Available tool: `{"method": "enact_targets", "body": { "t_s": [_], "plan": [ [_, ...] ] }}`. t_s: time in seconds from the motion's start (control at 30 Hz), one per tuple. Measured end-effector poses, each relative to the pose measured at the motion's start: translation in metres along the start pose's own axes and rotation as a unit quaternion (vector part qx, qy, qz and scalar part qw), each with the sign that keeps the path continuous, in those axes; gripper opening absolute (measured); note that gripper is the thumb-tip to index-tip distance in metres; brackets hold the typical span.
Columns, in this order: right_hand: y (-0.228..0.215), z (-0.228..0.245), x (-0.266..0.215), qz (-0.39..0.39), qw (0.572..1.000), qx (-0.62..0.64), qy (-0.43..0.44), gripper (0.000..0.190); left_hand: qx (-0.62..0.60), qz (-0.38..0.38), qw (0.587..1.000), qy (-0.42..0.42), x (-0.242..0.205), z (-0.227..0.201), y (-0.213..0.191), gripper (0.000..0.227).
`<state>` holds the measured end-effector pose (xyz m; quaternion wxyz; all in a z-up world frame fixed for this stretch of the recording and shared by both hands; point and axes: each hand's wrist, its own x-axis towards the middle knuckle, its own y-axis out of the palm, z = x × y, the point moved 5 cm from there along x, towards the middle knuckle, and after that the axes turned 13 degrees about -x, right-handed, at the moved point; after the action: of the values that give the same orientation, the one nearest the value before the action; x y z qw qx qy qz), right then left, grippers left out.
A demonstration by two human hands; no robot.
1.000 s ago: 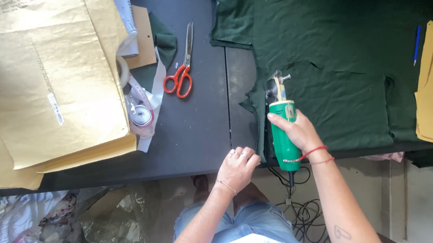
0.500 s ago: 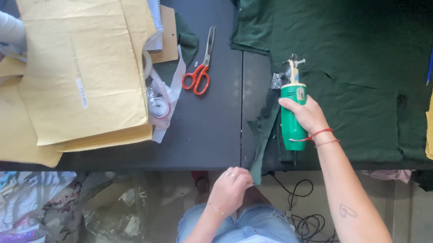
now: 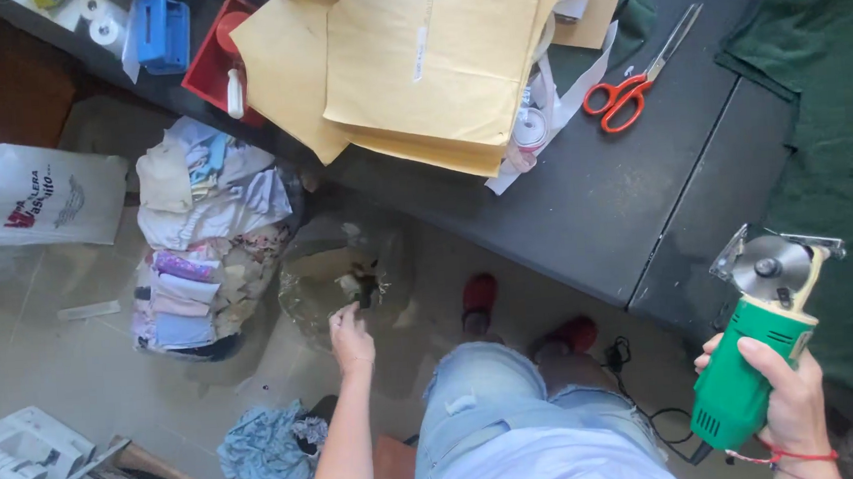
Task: The person uses a green electric rotary cutter to cut a large piece of dark green fabric on a table. They place a yellow paper pattern on the fabric, trace the outline with a blue pen, and then cut along the marked lines to create fabric pieces.
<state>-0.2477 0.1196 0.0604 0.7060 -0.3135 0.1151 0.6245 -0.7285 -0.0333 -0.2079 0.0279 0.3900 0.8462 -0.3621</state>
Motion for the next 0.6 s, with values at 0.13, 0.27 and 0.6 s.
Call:
{"method": "enact_targets", "body": {
  "t_s": [0.13, 0.27, 0.6],
  "plan": [
    [0.015, 0.008, -0.009, 0.004, 1.000, -0.025, -0.007, 0.027, 0.219, 0.187, 0.923, -0.255, -0.006, 0.014, 0.021, 0.058],
    [0.035, 0.027, -0.013, -0.039, 0.996, -0.083, 0.015, 0.030, 0.189, 0.318, 0.918, -0.142, -0.031, -0.072, 0.058, 0.041],
    [0.056, 0.045, 0.049, -0.249, 0.847, -0.451, -0.129, 0.069, -0.064, 0.414, 0.879, 0.229, -0.129, -0.275, 0.093, 0.023]
  ]
}}
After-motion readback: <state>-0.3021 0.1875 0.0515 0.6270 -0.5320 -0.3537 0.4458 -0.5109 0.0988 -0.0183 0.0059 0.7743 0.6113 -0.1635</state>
